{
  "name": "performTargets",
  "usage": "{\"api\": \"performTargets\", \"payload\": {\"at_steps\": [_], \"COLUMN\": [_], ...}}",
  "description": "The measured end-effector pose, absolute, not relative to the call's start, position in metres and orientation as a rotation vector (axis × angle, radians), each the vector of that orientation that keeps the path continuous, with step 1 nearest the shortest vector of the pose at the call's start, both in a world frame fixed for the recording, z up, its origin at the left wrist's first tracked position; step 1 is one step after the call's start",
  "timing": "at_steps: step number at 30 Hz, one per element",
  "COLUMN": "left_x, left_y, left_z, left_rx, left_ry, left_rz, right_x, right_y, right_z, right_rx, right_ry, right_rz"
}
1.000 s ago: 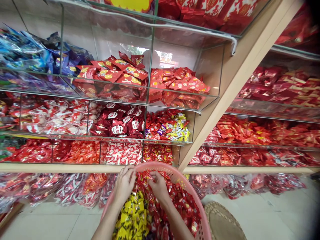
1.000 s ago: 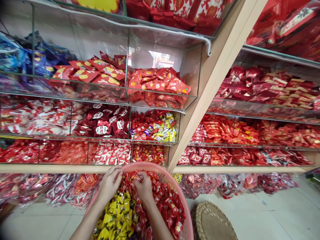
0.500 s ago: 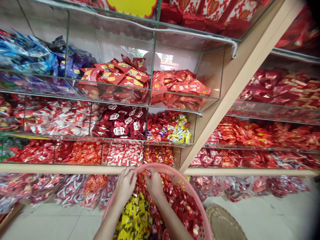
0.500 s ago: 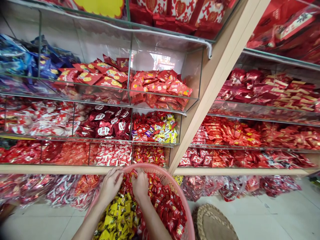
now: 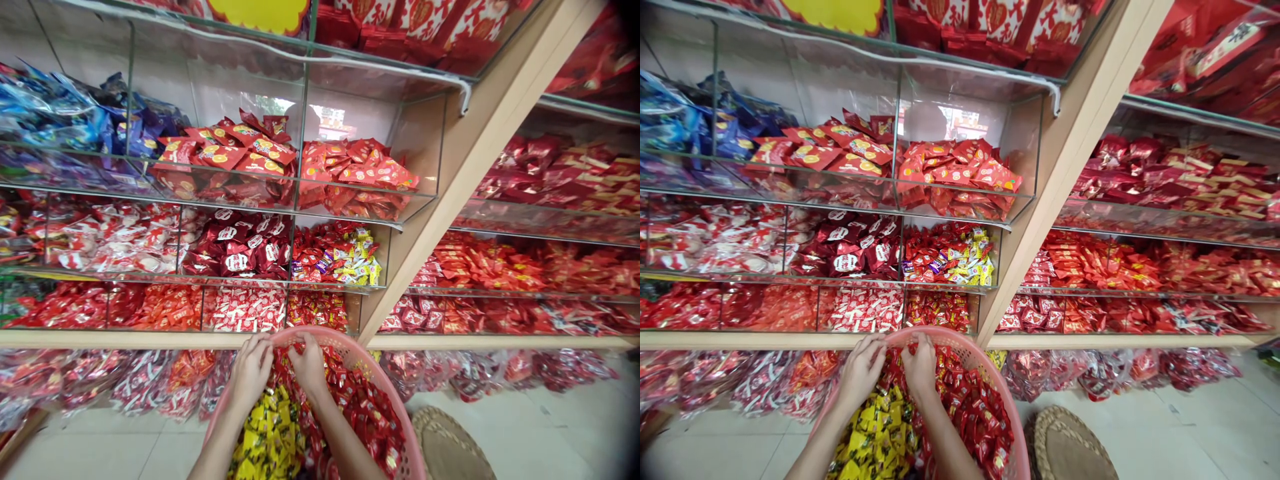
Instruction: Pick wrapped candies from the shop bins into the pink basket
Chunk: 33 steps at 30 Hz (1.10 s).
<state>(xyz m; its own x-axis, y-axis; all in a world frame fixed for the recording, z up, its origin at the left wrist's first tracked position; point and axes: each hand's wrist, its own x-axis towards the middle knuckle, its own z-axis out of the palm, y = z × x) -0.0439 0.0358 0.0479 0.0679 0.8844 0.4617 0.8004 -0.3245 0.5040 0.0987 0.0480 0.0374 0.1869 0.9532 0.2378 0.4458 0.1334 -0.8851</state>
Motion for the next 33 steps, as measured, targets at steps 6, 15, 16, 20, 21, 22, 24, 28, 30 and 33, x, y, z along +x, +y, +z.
{"api": "performTargets", "payload": {"at_steps": [6,15,16,20,21,22,24,28,30,33], "left_x": [-0.044,-0.045,-0.045,-0.045,-0.045,-0.046,-0.046,-0.045,-0.045,-0.045], "left_y": [0.035,0.036,0.036,0.036,0.037,0.037,0.037,0.037,0.037,0.036], "left_z": [0.047,0.045,0.045,0.043,0.043,0.042,0.042,0.043,0.044,0.046], "left_rx": [2.200,2.195,2.195,2.202,2.203,2.204,2.206,2.202,2.197,2.194], "left_ry": [1.758,1.772,1.775,1.780,1.782,1.784,1.788,1.785,1.787,1.795], "left_rz": [1.089,1.077,1.071,1.066,1.065,1.063,1.054,1.033,1.029,1.032], "right_x": [0.103,0.134,0.137,0.139,0.138,0.137,0.134,0.129,0.127,0.123], "right_y": [0.046,0.040,0.039,0.037,0.037,0.037,0.038,0.041,0.043,0.048], "right_z": [0.039,0.030,0.030,0.030,0.030,0.031,0.033,0.038,0.040,0.041], "right_rx": [-1.402,-1.282,-1.258,-1.164,-1.147,-1.133,-1.116,-1.126,-1.171,-1.197], "right_ry": [-1.325,-0.653,-0.625,-0.543,-0.528,-0.519,-0.542,-0.729,-0.827,-0.898], "right_rz": [0.716,1.284,1.320,1.433,1.448,1.455,1.454,1.397,1.352,1.327]}}
